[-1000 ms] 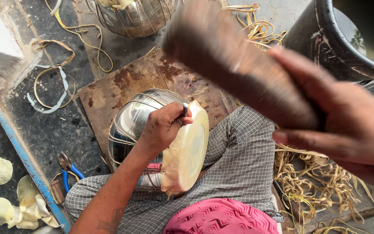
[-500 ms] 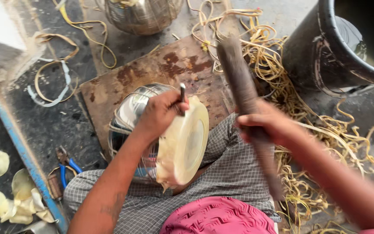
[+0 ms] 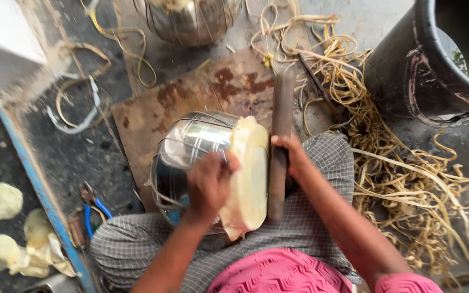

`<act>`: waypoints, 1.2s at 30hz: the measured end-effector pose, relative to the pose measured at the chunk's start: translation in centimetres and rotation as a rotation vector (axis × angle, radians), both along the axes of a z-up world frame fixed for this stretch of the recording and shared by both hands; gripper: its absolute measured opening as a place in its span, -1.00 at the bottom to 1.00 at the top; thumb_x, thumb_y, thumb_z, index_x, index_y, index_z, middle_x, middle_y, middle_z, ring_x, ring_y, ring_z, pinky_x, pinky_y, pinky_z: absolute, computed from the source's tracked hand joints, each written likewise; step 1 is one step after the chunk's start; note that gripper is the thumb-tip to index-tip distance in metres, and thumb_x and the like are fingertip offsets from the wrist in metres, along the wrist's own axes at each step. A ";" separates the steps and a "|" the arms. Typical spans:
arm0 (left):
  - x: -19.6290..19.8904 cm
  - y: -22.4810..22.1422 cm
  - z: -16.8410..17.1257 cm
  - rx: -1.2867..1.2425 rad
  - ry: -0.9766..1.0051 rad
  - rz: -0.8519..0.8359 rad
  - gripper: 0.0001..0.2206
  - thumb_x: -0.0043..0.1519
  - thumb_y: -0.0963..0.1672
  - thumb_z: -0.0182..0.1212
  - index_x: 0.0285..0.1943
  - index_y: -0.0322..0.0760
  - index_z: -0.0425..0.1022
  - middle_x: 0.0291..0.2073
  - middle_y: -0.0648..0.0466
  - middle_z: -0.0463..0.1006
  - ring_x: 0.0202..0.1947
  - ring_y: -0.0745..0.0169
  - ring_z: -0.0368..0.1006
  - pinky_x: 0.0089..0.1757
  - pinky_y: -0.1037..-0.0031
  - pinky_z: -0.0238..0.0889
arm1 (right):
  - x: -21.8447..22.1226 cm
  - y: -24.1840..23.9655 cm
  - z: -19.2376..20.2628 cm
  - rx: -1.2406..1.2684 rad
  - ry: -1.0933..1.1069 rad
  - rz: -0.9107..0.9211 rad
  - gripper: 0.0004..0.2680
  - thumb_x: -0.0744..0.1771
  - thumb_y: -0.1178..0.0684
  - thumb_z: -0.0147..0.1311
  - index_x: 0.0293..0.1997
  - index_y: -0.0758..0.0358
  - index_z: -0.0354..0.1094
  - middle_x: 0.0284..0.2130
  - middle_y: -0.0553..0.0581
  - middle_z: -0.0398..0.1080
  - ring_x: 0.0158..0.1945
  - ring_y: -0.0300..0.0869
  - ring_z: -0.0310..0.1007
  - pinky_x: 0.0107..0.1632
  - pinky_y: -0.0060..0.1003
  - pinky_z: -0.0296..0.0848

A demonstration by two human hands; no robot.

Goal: The person is repairing a drum by hand and using a mallet to hammer a metal tool into the side of the instrument. The person handles drum heads and uses pliers to adjust the tension of the straps while sitting on the floor.

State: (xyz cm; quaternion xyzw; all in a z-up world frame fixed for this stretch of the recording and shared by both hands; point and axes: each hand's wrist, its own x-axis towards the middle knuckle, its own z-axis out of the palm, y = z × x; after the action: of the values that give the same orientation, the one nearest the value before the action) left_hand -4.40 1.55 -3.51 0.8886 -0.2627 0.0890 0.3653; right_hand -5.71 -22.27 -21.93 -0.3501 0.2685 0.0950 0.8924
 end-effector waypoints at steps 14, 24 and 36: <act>3.1 2.4 1.2 -0.741 0.655 -0.265 -0.85 0.35 -0.13 0.25 -0.15 -0.37 0.49 -0.33 0.13 0.55 -0.29 0.43 0.45 -0.19 0.56 0.34 | -0.1 -2.5 6.2 -0.181 -0.123 0.111 -0.54 0.16 0.05 0.16 0.17 0.31 0.24 0.03 0.06 0.46 0.06 -0.23 0.52 0.00 -0.15 0.60; 2.4 0.3 2.9 -0.435 0.201 -0.332 -0.91 0.27 -0.22 0.32 -0.19 -0.34 0.48 -0.36 0.06 0.55 -0.29 0.20 0.55 -0.22 0.41 0.42 | -5.5 -8.9 14.7 -0.234 -0.133 0.049 -0.47 0.27 0.00 0.21 0.33 0.47 0.11 -0.31 0.21 0.42 -0.36 -0.15 0.48 -0.26 -0.20 0.53; 2.4 -0.1 3.6 -0.397 0.190 -0.321 -0.82 0.26 -0.14 0.37 -0.22 -0.34 0.46 -0.39 0.08 0.55 -0.38 0.16 0.56 -0.31 0.43 0.41 | -7.4 -6.8 19.8 -0.391 -0.201 0.193 -0.40 0.22 -0.03 0.27 0.35 0.43 0.07 -0.37 0.24 0.42 -0.42 -0.13 0.48 -0.35 -0.20 0.50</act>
State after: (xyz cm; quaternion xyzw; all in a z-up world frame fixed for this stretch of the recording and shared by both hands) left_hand -2.04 1.48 0.10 0.7510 -0.3421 -0.0038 0.5648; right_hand -13.10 -29.10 -2.12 -0.5480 0.1568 0.0907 0.8166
